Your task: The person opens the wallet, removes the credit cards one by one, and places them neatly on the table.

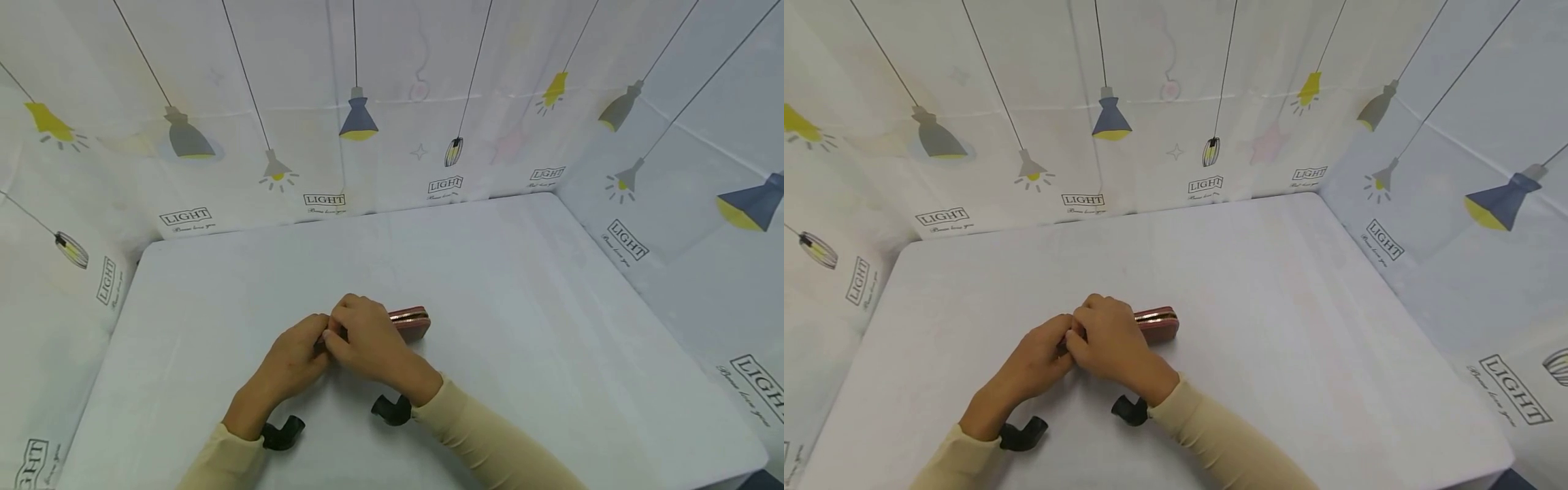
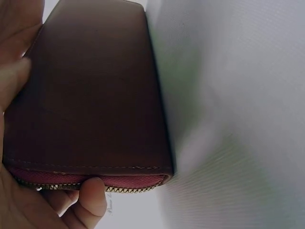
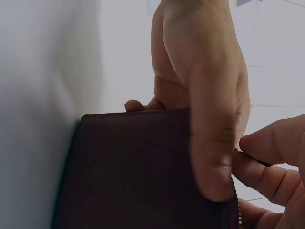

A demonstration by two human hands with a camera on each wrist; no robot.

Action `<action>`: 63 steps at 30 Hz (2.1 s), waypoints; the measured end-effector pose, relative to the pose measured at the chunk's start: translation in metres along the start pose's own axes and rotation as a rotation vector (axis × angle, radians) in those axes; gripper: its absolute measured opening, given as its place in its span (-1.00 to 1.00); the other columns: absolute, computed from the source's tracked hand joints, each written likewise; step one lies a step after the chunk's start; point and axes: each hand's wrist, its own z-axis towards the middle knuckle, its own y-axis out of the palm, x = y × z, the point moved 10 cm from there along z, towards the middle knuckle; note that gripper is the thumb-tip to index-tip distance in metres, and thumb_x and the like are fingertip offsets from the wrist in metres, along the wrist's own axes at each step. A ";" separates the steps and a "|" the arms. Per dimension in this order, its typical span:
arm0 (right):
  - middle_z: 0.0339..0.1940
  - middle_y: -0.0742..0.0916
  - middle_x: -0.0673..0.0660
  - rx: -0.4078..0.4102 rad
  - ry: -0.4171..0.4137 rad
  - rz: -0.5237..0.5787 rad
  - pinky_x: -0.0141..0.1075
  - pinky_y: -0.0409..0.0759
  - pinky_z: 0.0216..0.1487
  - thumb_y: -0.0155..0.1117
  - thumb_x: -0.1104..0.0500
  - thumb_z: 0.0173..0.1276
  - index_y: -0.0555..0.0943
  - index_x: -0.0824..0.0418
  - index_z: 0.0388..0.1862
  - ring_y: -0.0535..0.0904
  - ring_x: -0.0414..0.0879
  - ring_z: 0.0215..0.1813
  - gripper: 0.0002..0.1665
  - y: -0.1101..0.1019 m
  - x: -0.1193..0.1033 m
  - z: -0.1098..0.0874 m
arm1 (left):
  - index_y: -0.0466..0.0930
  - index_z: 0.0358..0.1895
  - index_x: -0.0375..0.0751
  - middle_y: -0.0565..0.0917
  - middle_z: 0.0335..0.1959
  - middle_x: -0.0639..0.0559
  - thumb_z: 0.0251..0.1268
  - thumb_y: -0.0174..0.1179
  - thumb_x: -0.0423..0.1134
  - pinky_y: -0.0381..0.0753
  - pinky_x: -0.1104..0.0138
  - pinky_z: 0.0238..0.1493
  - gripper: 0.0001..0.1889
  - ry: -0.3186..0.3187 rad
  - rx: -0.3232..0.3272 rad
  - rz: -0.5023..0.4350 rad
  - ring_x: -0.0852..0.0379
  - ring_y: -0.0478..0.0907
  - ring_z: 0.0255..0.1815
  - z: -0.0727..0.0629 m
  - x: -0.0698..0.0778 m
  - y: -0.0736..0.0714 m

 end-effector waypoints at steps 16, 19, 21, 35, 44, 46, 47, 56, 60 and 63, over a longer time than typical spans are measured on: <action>-0.18 0.72 0.10 -0.003 -0.037 -0.051 -0.20 0.55 -0.17 0.33 0.12 0.43 0.65 0.15 -0.37 0.61 -0.08 -0.22 -0.83 0.005 -0.005 -0.001 | 0.59 -0.13 -0.08 0.70 -0.15 0.12 0.62 0.04 -0.32 0.64 0.21 -0.13 -0.86 -0.082 0.026 -0.039 0.22 0.57 -0.20 -0.001 -0.004 0.001; -0.17 0.70 0.04 -0.024 -0.002 -0.007 -0.22 0.52 -0.14 0.36 0.09 0.44 0.66 0.12 -0.30 0.58 -0.13 -0.19 -0.85 0.005 -0.001 -0.003 | 0.61 -0.12 -0.10 0.70 -0.18 0.11 0.66 0.01 -0.29 0.63 0.21 -0.16 -0.83 -0.072 0.048 -0.031 0.21 0.56 -0.23 -0.001 -0.003 0.000; -0.15 0.70 0.02 -0.035 0.016 0.015 -0.21 0.54 -0.08 0.35 0.07 0.45 0.67 0.10 -0.22 0.58 -0.13 -0.14 -0.88 0.004 0.003 -0.005 | 0.63 -0.11 -0.12 0.69 -0.20 0.11 0.69 -0.02 -0.26 0.61 0.23 -0.19 -0.80 -0.065 0.063 -0.031 0.21 0.55 -0.26 -0.001 -0.002 0.000; -0.31 0.71 0.04 0.120 -0.046 -0.099 -0.19 0.57 -0.26 0.38 0.21 0.34 0.63 0.15 -0.39 0.60 -0.10 -0.29 -0.89 -0.022 0.026 -0.020 | 0.66 0.32 -0.11 0.75 0.16 -0.05 0.75 -0.21 -0.17 0.60 -0.07 0.17 -0.56 -0.167 0.220 -0.200 -0.06 0.65 0.26 -0.011 -0.014 -0.009; -0.36 0.73 0.07 0.190 -0.031 -0.253 -0.13 0.64 -0.26 0.47 0.17 0.31 0.69 0.12 -0.55 0.66 -0.01 -0.35 -0.78 -0.030 0.036 -0.027 | 0.64 0.33 -0.22 0.76 0.06 -0.17 0.76 -0.27 -0.18 0.60 0.01 0.07 -0.52 -0.230 0.265 -0.247 -0.08 0.68 0.07 -0.018 -0.028 -0.017; -0.37 0.73 0.08 0.207 -0.027 -0.276 -0.10 0.65 -0.24 0.49 0.16 0.29 0.70 0.12 -0.58 0.66 0.01 -0.37 -0.76 -0.035 0.039 -0.029 | 0.65 0.32 -0.22 0.76 -0.12 -0.13 0.77 -0.28 -0.17 0.56 0.14 -0.08 -0.52 -0.255 0.264 -0.256 0.00 0.64 -0.13 -0.020 -0.032 -0.018; -0.38 0.74 0.08 0.211 -0.022 -0.282 -0.09 0.66 -0.22 0.49 0.16 0.29 0.71 0.12 -0.59 0.67 0.02 -0.38 -0.75 -0.037 0.041 -0.030 | 0.65 0.31 -0.22 0.75 -0.18 -0.09 0.77 -0.28 -0.17 0.56 0.19 -0.13 -0.52 -0.267 0.261 -0.262 0.02 0.62 -0.20 -0.021 -0.034 -0.017; -0.19 0.78 0.16 0.127 0.159 -0.241 0.03 0.66 -0.14 0.47 0.14 0.33 0.84 0.16 -0.39 0.69 0.14 -0.18 -0.86 -0.050 0.064 -0.038 | 0.63 0.29 -0.32 0.74 0.13 -0.19 0.78 -0.30 -0.14 0.63 0.05 0.05 -0.49 -0.373 0.200 -0.305 -0.09 0.69 0.06 -0.027 -0.049 -0.009; -0.04 0.78 0.24 0.068 0.223 -0.225 0.14 0.67 -0.07 0.42 0.15 0.36 0.86 0.16 -0.26 0.69 0.24 -0.04 -0.86 -0.054 0.070 -0.040 | 0.63 0.18 -0.41 0.70 0.15 -0.28 0.76 -0.28 -0.13 0.51 -0.11 0.22 -0.50 -0.443 0.168 -0.243 -0.25 0.59 0.22 -0.032 -0.057 -0.005; 0.07 0.76 0.29 0.033 0.263 -0.203 0.19 0.66 -0.01 0.39 0.16 0.37 0.86 0.15 -0.22 0.68 0.29 0.05 -0.85 -0.055 0.072 -0.043 | 0.65 0.12 -0.41 0.66 0.18 -0.29 0.74 -0.25 -0.14 0.38 -0.23 0.26 -0.51 -0.439 0.154 -0.167 -0.34 0.50 0.26 -0.032 -0.058 -0.003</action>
